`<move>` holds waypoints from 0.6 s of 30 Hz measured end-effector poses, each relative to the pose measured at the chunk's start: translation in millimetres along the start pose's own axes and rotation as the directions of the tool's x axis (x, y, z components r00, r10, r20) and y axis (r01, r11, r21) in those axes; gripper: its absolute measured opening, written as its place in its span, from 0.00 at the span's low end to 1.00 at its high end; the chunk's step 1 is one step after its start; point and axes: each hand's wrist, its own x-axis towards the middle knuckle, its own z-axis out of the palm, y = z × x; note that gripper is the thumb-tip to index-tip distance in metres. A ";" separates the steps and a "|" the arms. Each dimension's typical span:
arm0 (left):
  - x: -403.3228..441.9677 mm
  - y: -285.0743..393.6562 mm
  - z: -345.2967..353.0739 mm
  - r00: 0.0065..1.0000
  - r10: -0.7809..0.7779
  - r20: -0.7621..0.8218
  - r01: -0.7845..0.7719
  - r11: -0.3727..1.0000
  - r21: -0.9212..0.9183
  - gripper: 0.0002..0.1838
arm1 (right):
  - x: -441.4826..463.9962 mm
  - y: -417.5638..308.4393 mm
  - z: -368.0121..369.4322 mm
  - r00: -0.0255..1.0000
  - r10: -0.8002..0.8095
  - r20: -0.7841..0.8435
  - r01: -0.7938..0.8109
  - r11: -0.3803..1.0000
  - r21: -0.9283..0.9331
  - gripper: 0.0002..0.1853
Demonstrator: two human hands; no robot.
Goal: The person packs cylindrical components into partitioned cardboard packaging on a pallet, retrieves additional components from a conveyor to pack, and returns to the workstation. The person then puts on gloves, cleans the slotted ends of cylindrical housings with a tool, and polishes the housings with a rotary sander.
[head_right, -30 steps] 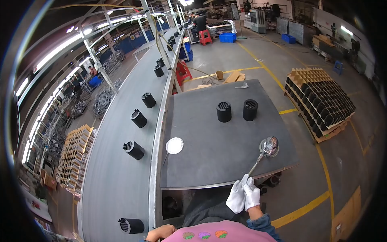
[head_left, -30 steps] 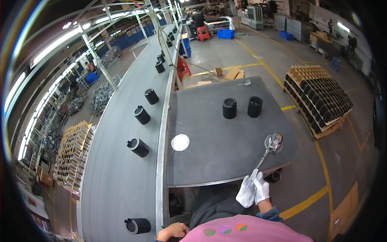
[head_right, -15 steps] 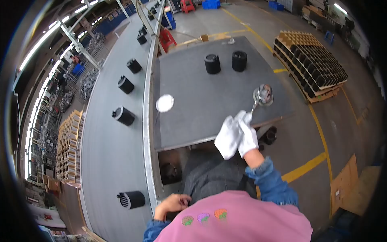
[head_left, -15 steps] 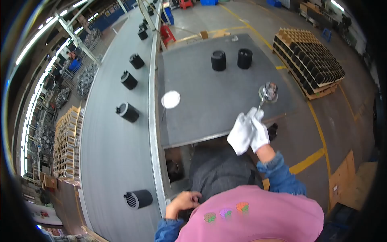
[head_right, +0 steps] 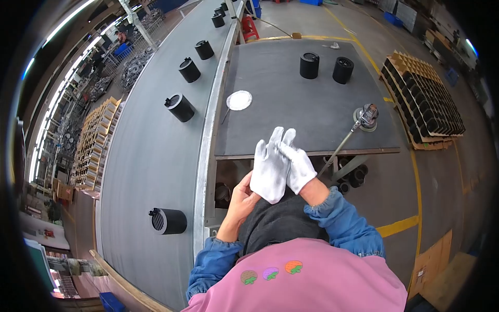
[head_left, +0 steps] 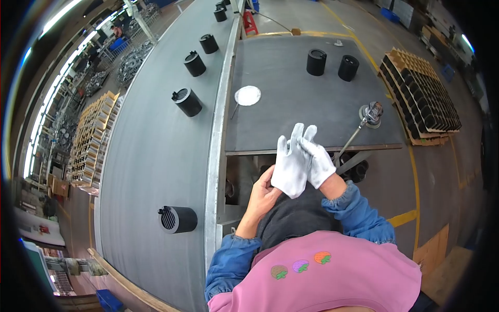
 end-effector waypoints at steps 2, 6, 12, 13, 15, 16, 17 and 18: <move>-0.1 -5.7 -1.9 0.998 0.042 -0.039 -0.046 0.991 -0.123 0.15 | -4.5 6.0 1.1 0.997 -0.069 -0.018 0.065 0.980 -0.187 0.09; -0.7 3.0 -26.4 0.923 -0.176 -0.341 -0.069 0.796 -0.601 0.02 | 11.0 13.8 -27.2 0.967 -0.249 -0.049 0.028 0.297 -0.955 0.33; -1.1 8.2 -23.8 0.928 -0.079 -0.364 -0.081 0.912 -0.403 0.07 | -13.3 29.2 -3.4 0.986 -0.054 0.158 0.166 0.437 -0.884 0.22; -1.7 5.6 -16.3 0.939 -0.051 -0.341 -0.070 0.940 -0.334 0.07 | -21.4 32.4 7.1 0.984 0.070 0.167 0.109 0.503 -0.857 0.21; -4.5 3.1 -11.4 0.965 -0.033 -0.261 -0.017 0.982 -0.186 0.07 | -27.8 41.8 13.5 0.974 0.159 0.163 0.061 0.509 -0.859 0.19; -3.8 -9.5 -12.3 0.956 0.059 -0.286 -0.081 0.995 -0.065 0.08 | -26.7 45.7 12.5 0.981 0.125 0.146 0.074 0.454 -0.888 0.18; -6.4 -5.6 -14.1 0.950 0.075 -0.302 -0.048 0.994 0.096 0.09 | -15.7 53.9 -4.7 0.980 0.031 0.196 0.166 0.418 -0.893 0.15; -8.4 1.8 -15.0 0.944 0.095 -0.317 -0.012 0.967 0.253 0.09 | -13.4 51.8 -8.6 0.979 0.026 0.203 0.173 0.419 -0.891 0.15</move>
